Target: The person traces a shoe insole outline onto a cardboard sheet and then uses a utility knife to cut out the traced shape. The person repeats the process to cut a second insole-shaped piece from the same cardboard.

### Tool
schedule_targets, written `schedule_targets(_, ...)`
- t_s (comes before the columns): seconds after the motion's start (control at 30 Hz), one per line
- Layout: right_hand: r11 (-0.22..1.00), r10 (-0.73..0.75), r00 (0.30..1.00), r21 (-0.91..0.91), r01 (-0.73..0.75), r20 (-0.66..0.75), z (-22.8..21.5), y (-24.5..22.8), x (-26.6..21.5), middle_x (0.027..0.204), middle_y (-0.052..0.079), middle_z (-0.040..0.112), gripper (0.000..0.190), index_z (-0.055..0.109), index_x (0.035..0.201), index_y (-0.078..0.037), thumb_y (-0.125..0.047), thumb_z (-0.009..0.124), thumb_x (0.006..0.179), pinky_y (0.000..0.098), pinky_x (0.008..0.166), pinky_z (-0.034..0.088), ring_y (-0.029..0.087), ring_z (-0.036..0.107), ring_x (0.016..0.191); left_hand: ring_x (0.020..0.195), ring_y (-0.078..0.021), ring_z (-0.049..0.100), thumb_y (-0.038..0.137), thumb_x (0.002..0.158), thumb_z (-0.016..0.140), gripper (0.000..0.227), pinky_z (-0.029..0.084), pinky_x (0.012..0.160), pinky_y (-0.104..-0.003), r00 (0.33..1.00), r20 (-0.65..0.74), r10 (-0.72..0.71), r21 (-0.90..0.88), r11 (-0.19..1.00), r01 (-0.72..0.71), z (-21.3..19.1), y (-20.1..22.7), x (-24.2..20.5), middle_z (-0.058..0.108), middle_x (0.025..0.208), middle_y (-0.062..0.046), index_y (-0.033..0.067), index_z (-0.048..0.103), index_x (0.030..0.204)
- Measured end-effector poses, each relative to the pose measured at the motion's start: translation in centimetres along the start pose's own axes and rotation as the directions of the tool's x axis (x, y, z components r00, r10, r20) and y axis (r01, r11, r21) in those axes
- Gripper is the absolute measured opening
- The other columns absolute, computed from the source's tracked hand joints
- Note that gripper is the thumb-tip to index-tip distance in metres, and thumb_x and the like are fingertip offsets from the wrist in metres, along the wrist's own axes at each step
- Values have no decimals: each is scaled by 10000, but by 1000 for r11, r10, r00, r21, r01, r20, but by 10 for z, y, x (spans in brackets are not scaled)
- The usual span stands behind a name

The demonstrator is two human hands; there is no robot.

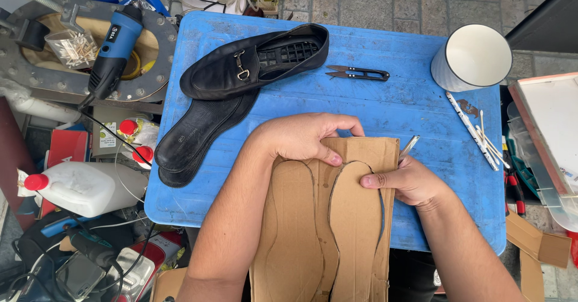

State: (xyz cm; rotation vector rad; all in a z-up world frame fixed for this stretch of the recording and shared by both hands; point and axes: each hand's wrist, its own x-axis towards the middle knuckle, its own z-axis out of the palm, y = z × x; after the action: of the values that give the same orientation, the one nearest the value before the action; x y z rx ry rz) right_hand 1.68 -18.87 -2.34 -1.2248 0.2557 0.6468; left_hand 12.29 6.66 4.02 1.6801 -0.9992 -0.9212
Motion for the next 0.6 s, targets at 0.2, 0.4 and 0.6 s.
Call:
schedule_targets(0.2,999,34,997,15,-33,-65,3,-2,1,1084,130,781,553,717,1202,-14,6,833,662,414,857,592,248,747,977,1000,-115,651,68,866,757,443,532,884,-298,998,11,-59,-160,985,60,1,-4,1,729,1051,-16,111,590,1275)
schedule_targets(0.4,999,37,999,-8,-37,-21,2,-1,-1,1088,130,774,530,720,1190,-3,18,837,673,412,879,591,244,743,998,1030,-112,640,53,871,750,424,525,897,-295,999,44,-10,-152,988,17,5,-7,3,720,1072,-20,96,597,1264)
schedule_targets(0.6,999,34,998,40,-32,-50,1,0,1,1082,126,781,571,710,1214,-12,7,836,658,417,882,585,246,741,993,1013,-103,649,77,871,755,446,533,894,-286,1000,6,-11,-203,979,12,3,-8,2,727,1081,-24,89,602,1290)
